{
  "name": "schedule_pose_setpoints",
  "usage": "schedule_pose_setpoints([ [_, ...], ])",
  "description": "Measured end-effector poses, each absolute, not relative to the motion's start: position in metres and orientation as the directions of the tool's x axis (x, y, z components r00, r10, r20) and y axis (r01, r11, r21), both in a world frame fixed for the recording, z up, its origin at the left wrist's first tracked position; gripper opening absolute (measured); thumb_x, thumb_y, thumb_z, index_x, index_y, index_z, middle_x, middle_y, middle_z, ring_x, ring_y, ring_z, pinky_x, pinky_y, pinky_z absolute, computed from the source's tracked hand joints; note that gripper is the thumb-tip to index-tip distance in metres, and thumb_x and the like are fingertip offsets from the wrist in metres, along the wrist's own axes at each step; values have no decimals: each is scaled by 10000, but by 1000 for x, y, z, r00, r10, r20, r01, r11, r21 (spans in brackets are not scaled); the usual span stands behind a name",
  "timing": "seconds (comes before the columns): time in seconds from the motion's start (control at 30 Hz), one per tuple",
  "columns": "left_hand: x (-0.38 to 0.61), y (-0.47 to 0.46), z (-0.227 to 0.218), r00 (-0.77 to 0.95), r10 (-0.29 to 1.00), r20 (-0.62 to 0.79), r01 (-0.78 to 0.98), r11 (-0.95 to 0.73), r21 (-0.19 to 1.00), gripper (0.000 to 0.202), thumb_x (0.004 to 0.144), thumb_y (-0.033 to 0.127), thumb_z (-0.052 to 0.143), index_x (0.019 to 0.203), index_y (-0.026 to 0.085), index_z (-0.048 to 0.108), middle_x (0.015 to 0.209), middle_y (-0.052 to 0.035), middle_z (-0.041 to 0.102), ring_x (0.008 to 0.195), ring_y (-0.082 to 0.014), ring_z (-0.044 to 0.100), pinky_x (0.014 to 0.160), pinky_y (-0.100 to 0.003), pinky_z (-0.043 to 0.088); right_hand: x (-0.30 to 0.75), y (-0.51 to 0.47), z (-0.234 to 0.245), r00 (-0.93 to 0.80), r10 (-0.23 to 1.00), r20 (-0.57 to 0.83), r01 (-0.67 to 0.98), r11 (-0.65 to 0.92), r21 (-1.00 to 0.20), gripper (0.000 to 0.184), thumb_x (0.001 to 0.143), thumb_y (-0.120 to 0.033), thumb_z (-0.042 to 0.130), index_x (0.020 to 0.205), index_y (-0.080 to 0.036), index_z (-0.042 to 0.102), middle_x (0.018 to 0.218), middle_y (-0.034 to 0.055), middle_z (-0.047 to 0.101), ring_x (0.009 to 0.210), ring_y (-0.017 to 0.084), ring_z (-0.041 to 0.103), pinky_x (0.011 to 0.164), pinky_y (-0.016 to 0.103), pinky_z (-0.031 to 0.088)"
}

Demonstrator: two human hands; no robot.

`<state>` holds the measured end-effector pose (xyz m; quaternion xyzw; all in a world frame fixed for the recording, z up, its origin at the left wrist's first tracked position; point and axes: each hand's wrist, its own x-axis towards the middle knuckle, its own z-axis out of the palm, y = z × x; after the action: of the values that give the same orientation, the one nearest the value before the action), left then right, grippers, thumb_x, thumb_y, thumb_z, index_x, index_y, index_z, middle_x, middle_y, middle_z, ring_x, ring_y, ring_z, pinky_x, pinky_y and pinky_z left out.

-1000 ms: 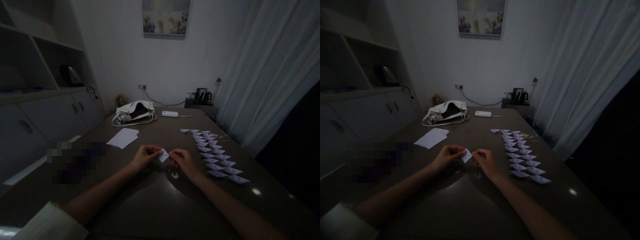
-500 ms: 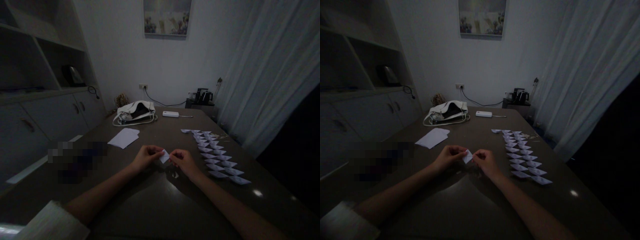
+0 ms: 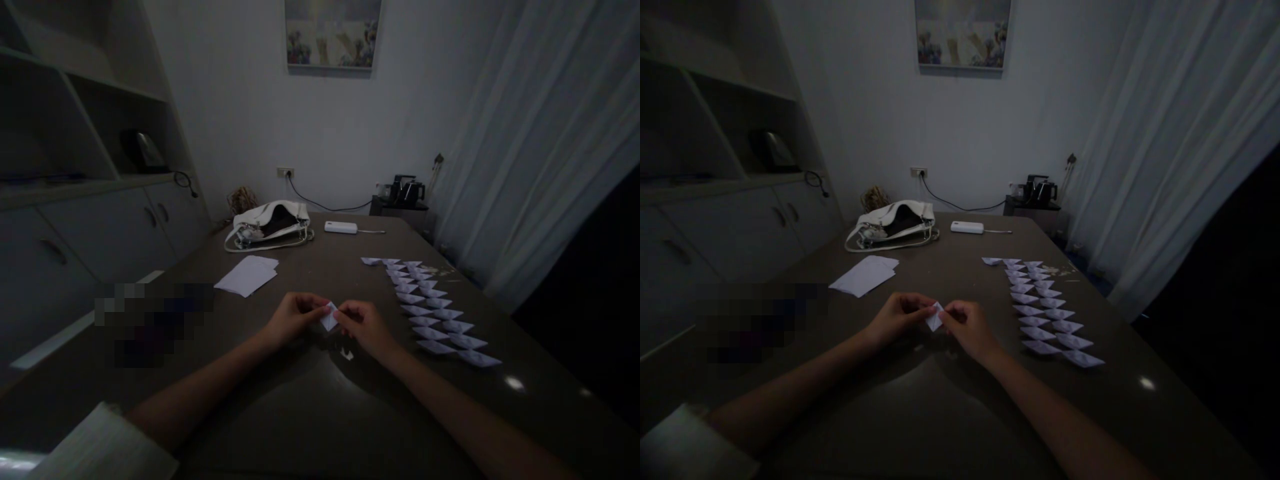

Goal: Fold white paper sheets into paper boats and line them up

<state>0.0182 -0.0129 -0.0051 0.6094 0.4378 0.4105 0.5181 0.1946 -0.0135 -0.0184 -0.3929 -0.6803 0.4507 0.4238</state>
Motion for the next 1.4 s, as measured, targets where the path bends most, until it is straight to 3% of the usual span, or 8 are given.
schedule_pose_setpoints([
  [0.37,16,-9,-11,318,947,32,120,-74,990,410,703,427,679,935,89,670,697,-56,672,545,-108,563,493,-194,404,196,-14,-15,-340,909,241,169,311,-935,224,775,-349,574,658,-159,593,523,-19,513,476,98,468,457,206,348],
  [0.6,12,-3,-12,303,949,89,235,-165,958,362,743,455,607,738,97,664,605,-21,614,533,-95,505,494,-188,368,200,-9,-18,-258,935,244,144,287,-947,222,747,-352,593,651,-152,588,525,-31,501,467,91,449,463,207,343],
  [1.2,13,-6,-9,338,932,134,229,-219,948,374,787,458,556,706,96,602,581,6,546,510,-85,445,494,-195,313,198,-11,-15,-249,940,235,131,273,-953,225,750,-347,596,643,-150,591,519,-26,507,461,90,445,454,210,325],
  [1.4,12,-10,-3,338,911,234,407,-366,837,427,876,439,418,734,105,643,650,-19,603,595,-115,500,560,-209,355,200,-8,-18,-219,952,213,121,243,-962,224,743,-353,594,634,-158,580,514,-35,496,451,88,437,449,209,324],
])
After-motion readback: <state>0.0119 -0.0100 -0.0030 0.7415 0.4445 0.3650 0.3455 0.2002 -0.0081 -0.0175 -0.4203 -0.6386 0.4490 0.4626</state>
